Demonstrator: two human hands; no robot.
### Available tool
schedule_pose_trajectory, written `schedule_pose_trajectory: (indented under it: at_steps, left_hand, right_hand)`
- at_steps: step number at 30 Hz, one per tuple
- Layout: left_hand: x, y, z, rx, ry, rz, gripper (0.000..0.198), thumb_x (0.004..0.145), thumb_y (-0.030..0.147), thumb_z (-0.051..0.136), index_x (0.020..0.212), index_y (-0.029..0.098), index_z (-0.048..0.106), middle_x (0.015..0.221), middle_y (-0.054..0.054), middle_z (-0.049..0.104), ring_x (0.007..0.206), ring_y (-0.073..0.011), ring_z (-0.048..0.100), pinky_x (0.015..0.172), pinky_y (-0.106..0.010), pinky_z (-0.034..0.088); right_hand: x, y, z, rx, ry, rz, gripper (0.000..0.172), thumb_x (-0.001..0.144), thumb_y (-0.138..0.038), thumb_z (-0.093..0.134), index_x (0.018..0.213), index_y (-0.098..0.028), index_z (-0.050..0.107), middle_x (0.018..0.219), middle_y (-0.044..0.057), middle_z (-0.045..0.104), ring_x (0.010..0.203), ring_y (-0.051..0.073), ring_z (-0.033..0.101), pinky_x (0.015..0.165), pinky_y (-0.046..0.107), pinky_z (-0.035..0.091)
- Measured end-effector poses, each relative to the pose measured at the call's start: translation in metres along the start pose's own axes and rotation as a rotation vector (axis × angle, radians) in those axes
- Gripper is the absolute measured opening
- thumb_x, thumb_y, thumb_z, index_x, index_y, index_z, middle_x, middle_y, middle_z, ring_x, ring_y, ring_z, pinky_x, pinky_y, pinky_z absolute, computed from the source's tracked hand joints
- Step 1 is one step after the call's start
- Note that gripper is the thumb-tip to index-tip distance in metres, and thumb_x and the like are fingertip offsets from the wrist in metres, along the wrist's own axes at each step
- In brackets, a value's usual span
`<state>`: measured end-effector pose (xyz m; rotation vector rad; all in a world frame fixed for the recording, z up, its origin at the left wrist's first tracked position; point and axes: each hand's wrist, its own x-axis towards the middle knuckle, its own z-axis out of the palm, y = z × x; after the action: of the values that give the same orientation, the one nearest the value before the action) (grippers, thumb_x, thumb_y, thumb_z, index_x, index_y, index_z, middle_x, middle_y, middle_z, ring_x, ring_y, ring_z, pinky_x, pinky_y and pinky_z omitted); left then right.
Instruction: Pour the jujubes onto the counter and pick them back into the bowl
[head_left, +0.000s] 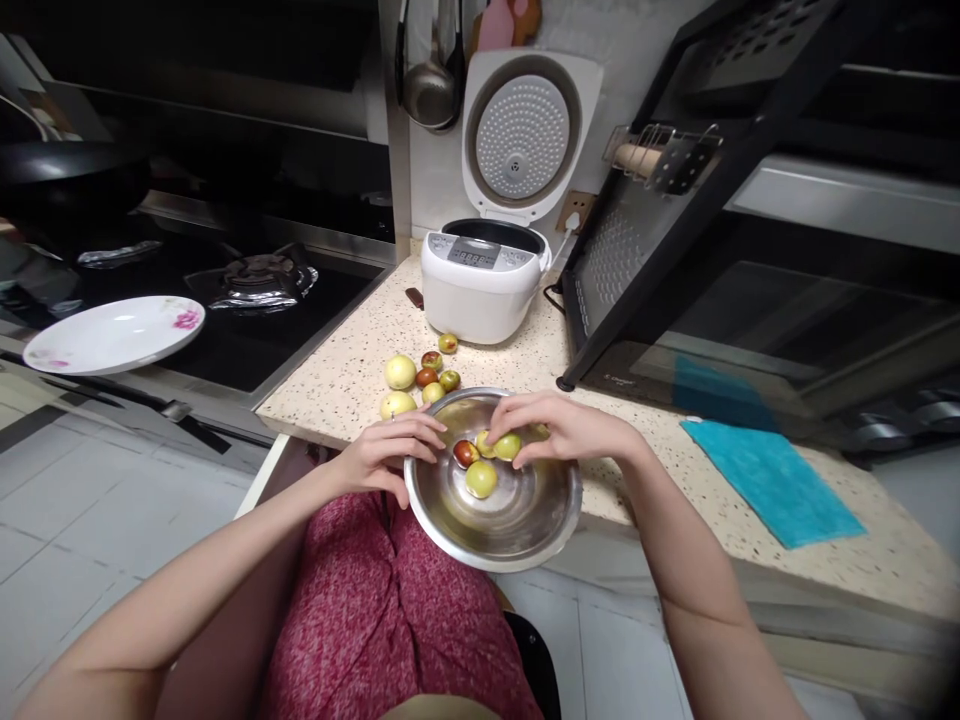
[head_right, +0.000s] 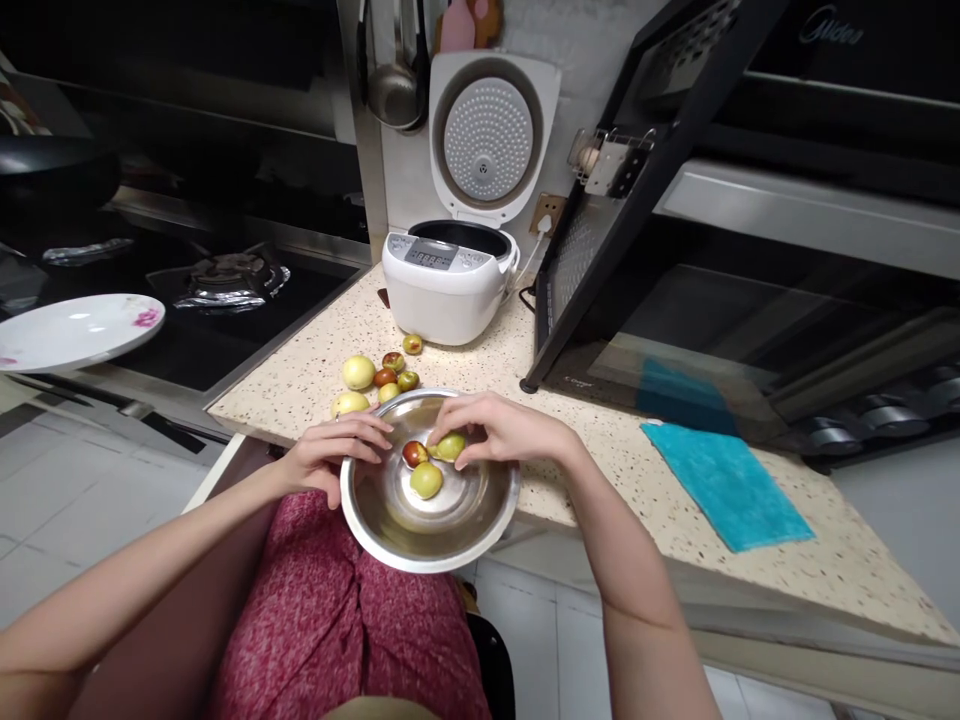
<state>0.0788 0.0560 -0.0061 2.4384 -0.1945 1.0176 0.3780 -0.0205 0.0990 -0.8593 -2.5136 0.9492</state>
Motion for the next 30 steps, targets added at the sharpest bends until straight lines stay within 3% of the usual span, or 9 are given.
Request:
schedule_pose_trajectory:
  at_steps: [5,11,21,24,30]
  left_hand:
    - [-0.002,0.0,0.0,0.008,0.0,-0.004,0.05,0.09,0.057,0.064,0.11,0.012,0.07,0.107,-0.015,0.074,0.12,-0.028,0.066,0.107,-0.05,0.054]
    - [0.002,0.002,0.0,0.022,0.024,0.002,0.05,0.091,0.058,0.063,0.107,0.012,0.072,0.104,-0.015,0.075,0.117,-0.0277,0.068,0.109,-0.05,0.053]
    - [0.003,0.002,0.0,0.034,0.015,0.017,0.048,0.092,0.057,0.061,0.107,0.012,0.071,0.105,-0.014,0.074,0.118,-0.0264,0.067,0.111,-0.049,0.05]
    - [0.002,0.001,0.001,0.009,0.01,0.009,0.048,0.091,0.056,0.063,0.11,0.013,0.071,0.107,-0.015,0.074,0.119,-0.027,0.066,0.106,-0.048,0.054]
    - [0.002,0.0,0.004,-0.019,0.023,0.001,0.047,0.088,0.055,0.067,0.11,0.013,0.071,0.109,-0.015,0.074,0.121,-0.0273,0.065,0.106,-0.049,0.054]
  right_hand:
    - [-0.006,0.0,0.003,-0.029,-0.083,0.081,0.024,0.088,-0.024,0.075,0.11,-0.019,0.069,0.106,0.005,0.07,0.099,0.02,0.064,0.089,0.031,0.048]
    - [-0.007,-0.002,0.005,-0.07,-0.14,0.096,0.007,0.091,-0.017,0.07,0.098,-0.017,0.069,0.099,0.005,0.067,0.094,0.019,0.062,0.086,0.03,0.048]
    - [-0.008,0.002,0.002,0.011,-0.116,0.073,0.016,0.092,-0.025,0.071,0.106,-0.018,0.072,0.103,0.006,0.071,0.088,0.017,0.065,0.08,0.028,0.05]
    - [-0.009,0.004,-0.004,0.022,0.023,0.07,0.017,0.093,-0.03,0.069,0.104,-0.018,0.073,0.102,0.006,0.074,0.091,0.018,0.067,0.084,0.03,0.052]
    - [0.005,0.041,-0.009,-0.117,0.505,0.084,0.021,0.097,-0.036,0.06,0.098,-0.019,0.074,0.102,0.009,0.074,0.095,0.022,0.069,0.086,0.037,0.055]
